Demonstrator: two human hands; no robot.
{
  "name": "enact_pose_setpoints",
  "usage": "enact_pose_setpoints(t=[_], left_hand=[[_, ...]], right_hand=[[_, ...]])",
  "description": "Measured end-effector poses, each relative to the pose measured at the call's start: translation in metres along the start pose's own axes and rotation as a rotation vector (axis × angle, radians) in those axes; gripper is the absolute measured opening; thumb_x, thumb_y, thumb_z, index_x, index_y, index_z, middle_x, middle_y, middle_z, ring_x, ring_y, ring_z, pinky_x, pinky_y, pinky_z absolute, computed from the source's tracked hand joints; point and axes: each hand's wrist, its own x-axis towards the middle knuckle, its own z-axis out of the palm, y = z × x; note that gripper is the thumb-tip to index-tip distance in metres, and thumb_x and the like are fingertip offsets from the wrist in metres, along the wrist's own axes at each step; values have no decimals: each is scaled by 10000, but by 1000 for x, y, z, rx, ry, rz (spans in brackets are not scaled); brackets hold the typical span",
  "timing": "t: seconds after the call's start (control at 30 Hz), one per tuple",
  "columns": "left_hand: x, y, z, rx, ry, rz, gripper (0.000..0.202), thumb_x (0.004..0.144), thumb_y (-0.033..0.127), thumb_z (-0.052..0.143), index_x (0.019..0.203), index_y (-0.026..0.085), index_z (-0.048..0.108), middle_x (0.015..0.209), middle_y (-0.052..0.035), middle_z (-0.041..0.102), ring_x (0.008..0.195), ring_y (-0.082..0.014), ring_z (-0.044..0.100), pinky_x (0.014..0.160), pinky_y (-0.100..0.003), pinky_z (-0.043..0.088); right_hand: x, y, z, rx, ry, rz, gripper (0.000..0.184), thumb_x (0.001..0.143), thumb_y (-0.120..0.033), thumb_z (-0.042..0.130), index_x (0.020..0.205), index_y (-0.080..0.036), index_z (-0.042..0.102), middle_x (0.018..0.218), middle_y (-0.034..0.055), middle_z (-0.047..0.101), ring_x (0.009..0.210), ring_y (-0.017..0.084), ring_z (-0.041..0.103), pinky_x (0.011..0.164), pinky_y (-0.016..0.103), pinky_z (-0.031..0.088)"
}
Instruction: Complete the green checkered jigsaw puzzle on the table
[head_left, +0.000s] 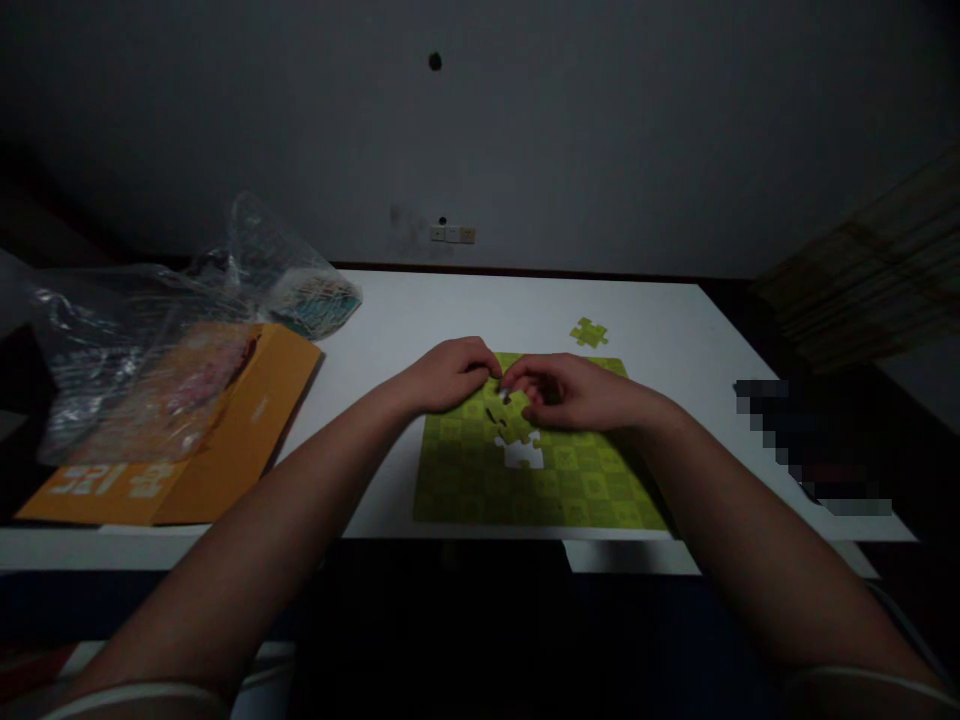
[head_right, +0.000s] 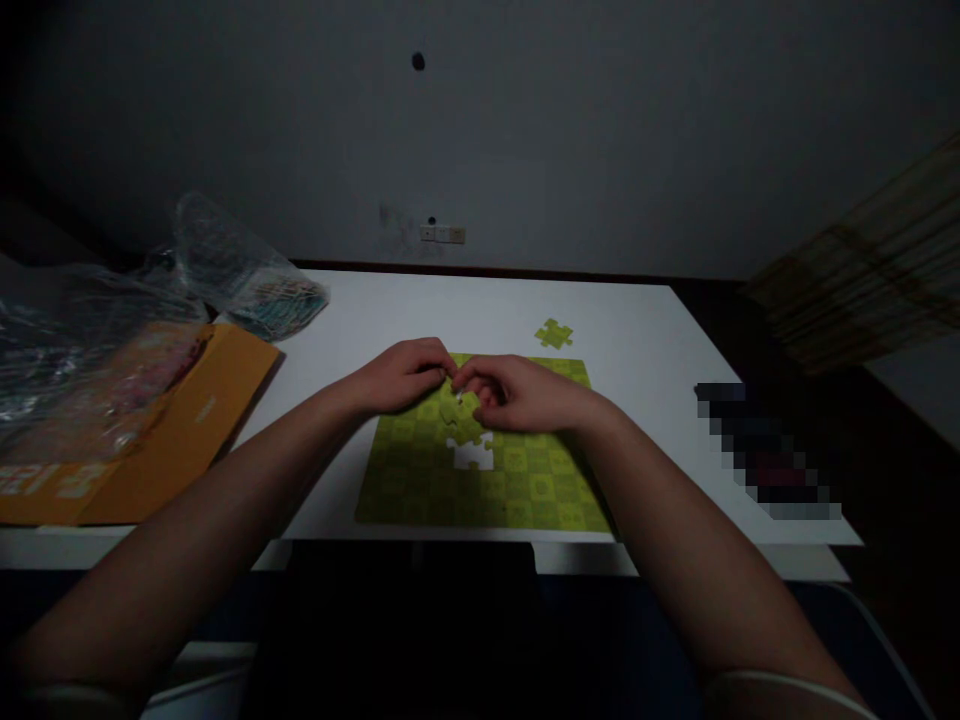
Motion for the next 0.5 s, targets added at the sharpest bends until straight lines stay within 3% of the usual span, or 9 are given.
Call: enact_pose_setpoints(t=[0.13, 0.23, 0.33, 0.43, 0.5], left_hand=[[0, 0, 0, 3, -6, -22, 282, 974, 174, 593, 1109, 223, 836, 1129, -65, 783, 1081, -235, 732, 1067, -419, 557], [-1, -1, 0, -3, -1, -22, 287, 973, 172, 596, 1122, 233, 833, 1147, -67, 787, 1105, -241, 733, 1082, -437, 554], [-1, -2, 1, 0, 6, -13, 284, 970, 165, 596, 1115, 232, 831, 1162, -71, 784, 1126, -245, 732, 1092, -443, 550], [-1, -3, 1, 9, 6, -14, 295, 961, 155, 596, 1117, 235, 834, 1178, -72, 781, 1145, -248, 732, 1098, -441, 548], [0, -3, 2, 11, 3, -10, 300, 958, 154, 597, 1123, 232, 835, 1173, -73, 780, 1146, -249, 733, 1094, -436, 549]], right_hand=[[4, 8, -5, -29, 87, 0, 308, 877, -272, 767, 1176, -212, 811, 814, 3, 680, 709, 170, 568, 663, 304, 457], [6, 11, -14, -48, 216, -47, 281, 942, -318, 717, 1187, -242, 832, 1033, 72, 779, 885, 229, 674, 801, 369, 551], [5, 12, -20, -72, 316, -77, 356, 986, -335, 670, 1311, -288, 808, 1275, 95, 778, 1120, 287, 705, 984, 457, 584], [3, 14, -21, -82, 275, -81, 484, 1001, -328, 680, 1483, -309, 715, 1345, 98, 756, 1214, 296, 694, 1070, 492, 577], [3, 16, -19, -45, 191, -69, 543, 996, -332, 709, 1535, -301, 656, 1294, 95, 756, 1151, 276, 706, 1033, 469, 598]])
